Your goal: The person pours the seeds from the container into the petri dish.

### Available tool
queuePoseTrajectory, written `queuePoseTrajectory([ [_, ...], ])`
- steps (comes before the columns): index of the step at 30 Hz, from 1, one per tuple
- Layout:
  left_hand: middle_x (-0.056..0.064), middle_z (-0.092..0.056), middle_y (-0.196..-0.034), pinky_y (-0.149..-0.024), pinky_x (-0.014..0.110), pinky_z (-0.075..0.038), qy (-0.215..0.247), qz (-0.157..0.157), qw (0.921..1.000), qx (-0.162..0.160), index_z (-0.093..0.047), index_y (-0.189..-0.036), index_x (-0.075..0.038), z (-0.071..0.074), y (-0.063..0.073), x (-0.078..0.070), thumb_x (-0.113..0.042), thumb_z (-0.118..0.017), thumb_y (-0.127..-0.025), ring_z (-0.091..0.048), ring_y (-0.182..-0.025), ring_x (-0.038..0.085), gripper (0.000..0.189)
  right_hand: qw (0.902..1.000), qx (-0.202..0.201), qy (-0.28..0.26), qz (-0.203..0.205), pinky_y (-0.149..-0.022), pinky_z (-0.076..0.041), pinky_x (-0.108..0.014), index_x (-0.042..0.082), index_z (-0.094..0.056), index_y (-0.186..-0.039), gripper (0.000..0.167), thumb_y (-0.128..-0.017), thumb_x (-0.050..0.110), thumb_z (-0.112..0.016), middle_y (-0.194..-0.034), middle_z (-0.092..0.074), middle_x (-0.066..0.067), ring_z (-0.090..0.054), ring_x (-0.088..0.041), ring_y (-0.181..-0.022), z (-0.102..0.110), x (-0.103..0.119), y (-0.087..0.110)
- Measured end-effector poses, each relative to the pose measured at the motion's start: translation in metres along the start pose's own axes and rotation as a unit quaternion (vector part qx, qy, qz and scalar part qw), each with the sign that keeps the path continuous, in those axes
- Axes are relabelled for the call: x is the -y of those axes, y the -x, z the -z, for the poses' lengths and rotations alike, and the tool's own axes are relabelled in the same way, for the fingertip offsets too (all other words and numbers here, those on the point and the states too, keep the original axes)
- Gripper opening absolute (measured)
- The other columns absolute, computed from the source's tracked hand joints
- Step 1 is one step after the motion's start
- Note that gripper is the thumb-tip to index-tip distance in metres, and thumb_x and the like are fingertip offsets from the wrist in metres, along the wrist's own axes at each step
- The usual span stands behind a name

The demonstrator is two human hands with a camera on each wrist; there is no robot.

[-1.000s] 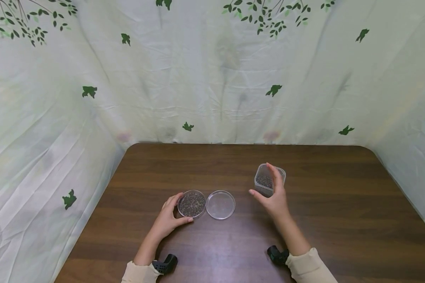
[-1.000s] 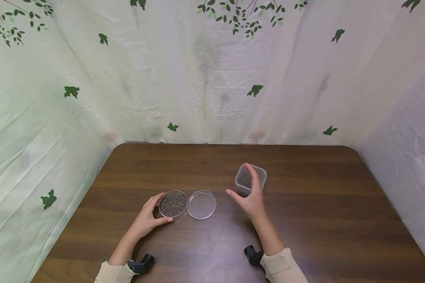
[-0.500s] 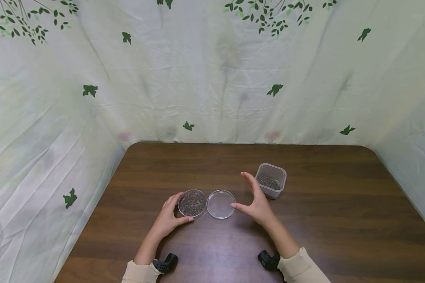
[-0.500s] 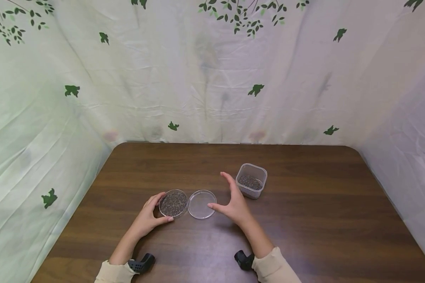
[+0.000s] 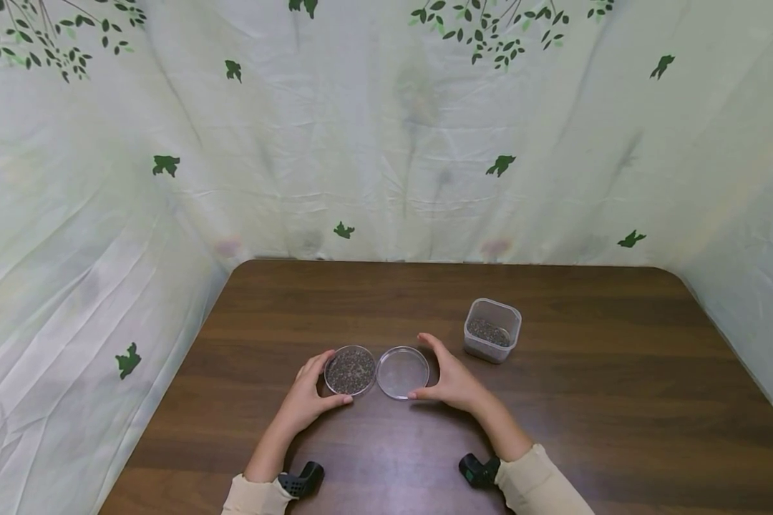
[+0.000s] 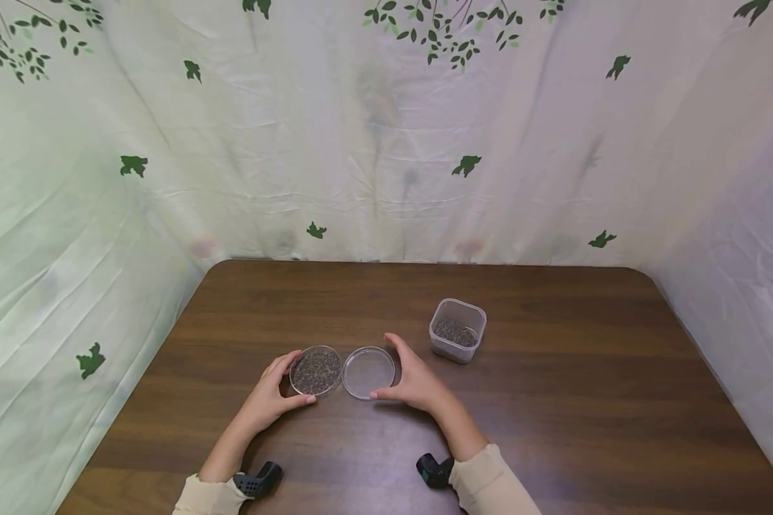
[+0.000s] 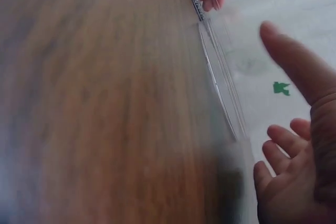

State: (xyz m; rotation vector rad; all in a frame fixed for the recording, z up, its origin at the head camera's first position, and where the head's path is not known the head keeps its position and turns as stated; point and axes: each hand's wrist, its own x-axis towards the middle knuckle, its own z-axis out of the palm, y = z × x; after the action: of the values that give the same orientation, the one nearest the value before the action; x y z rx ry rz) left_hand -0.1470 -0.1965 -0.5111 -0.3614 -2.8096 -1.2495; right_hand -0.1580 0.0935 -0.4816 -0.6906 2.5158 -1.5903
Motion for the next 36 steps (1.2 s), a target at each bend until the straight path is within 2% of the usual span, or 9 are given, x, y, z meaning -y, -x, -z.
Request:
queuePoseTrajectory([
  [3, 0.015, -0.042, -0.130, -0.096, 0.050, -0.028, 0.002, 0.001, 1.0000, 0.001, -0.040, -0.133, -0.004, 0.000, 0.000, 0.000, -0.040, -0.081, -0.060, -0.035, -0.119, 0.031, 0.092, 0.9996, 0.022, 0.010, -0.013, -0.099, -0.025, -0.044, 0.001, -0.025, -0.138, 0.098, -0.061, 0.022, -0.084, -0.136, -0.036, -0.016, -0.033, -0.026, -0.124, -0.003, -0.011, -0.003],
  [6, 0.015, -0.041, -0.130, -0.096, 0.051, -0.028, 0.005, 0.002, 1.0000, 0.001, -0.039, -0.133, -0.004, 0.000, 0.000, 0.000, -0.040, -0.081, -0.060, -0.034, -0.119, 0.031, 0.092, 0.9985, 0.037, 0.036, -0.017, -0.100, -0.026, -0.041, 0.004, -0.025, -0.139, 0.101, -0.061, 0.031, -0.083, -0.137, -0.036, -0.010, -0.033, -0.020, -0.124, -0.008, -0.028, -0.006],
  [9, 0.014, -0.041, -0.131, -0.096, 0.051, -0.028, 0.006, 0.004, 1.0000, 0.002, -0.039, -0.133, -0.005, 0.001, 0.000, -0.001, -0.040, -0.081, -0.060, -0.034, -0.119, 0.031, 0.092, 0.9974, 0.048, 0.051, -0.015, -0.100, -0.026, -0.042, 0.002, -0.026, -0.138, 0.101, -0.060, 0.031, -0.083, -0.136, -0.037, -0.011, -0.032, -0.024, -0.124, -0.008, -0.028, -0.006],
  [16, 0.015, -0.042, -0.130, -0.096, 0.051, -0.028, 0.006, -0.002, 1.0000, -0.001, -0.040, -0.133, -0.004, 0.000, 0.000, 0.000, -0.039, -0.082, -0.060, -0.034, -0.119, 0.032, 0.091, 0.9938, 0.055, 0.096, -0.006, -0.104, -0.013, -0.047, 0.001, -0.028, -0.137, 0.097, -0.061, 0.028, -0.083, -0.135, -0.038, -0.014, -0.024, -0.034, -0.128, -0.010, -0.025, -0.006],
  [19, 0.015, -0.042, -0.129, -0.095, 0.051, -0.028, 0.006, -0.005, 1.0000, -0.004, -0.040, -0.133, -0.004, 0.000, 0.000, 0.000, -0.038, -0.082, -0.060, -0.035, -0.118, 0.032, 0.091, 0.9928, 0.051, 0.108, -0.011, -0.103, -0.013, -0.048, 0.002, -0.029, -0.137, 0.096, -0.062, 0.029, -0.082, -0.135, -0.038, -0.013, -0.023, -0.036, -0.128, -0.012, -0.026, -0.006],
  [25, 0.015, -0.041, -0.130, -0.096, 0.051, -0.027, 0.006, 0.004, 1.0000, 0.002, -0.039, -0.133, -0.004, 0.000, 0.001, 0.001, -0.040, -0.081, -0.060, -0.034, -0.119, 0.032, 0.092, 0.9942, 0.034, 0.101, -0.014, -0.102, -0.017, -0.049, 0.004, -0.031, -0.136, 0.095, -0.061, 0.030, -0.083, -0.135, -0.039, -0.011, -0.024, -0.037, -0.127, -0.015, -0.029, -0.005],
  [32, 0.015, -0.040, -0.131, -0.096, 0.051, -0.027, 0.008, 0.008, 0.9999, 0.004, -0.038, -0.134, -0.004, 0.001, 0.001, 0.001, -0.040, -0.081, -0.060, -0.033, -0.120, 0.031, 0.092, 0.9976, 0.021, 0.065, -0.008, -0.098, -0.029, -0.041, 0.006, -0.028, -0.138, 0.096, -0.062, 0.032, -0.082, -0.137, -0.036, -0.010, -0.034, -0.022, -0.123, -0.015, -0.025, -0.007],
  [36, 0.015, -0.040, -0.131, -0.097, 0.051, -0.027, 0.009, 0.010, 0.9999, 0.004, -0.038, -0.134, -0.005, 0.001, 0.000, 0.000, -0.040, -0.081, -0.060, -0.033, -0.120, 0.032, 0.092, 0.9987, 0.005, 0.051, 0.002, -0.095, -0.032, -0.042, 0.007, -0.029, -0.138, 0.095, -0.062, 0.030, -0.081, -0.135, -0.036, -0.009, -0.037, -0.022, -0.120, -0.016, -0.019, -0.009],
])
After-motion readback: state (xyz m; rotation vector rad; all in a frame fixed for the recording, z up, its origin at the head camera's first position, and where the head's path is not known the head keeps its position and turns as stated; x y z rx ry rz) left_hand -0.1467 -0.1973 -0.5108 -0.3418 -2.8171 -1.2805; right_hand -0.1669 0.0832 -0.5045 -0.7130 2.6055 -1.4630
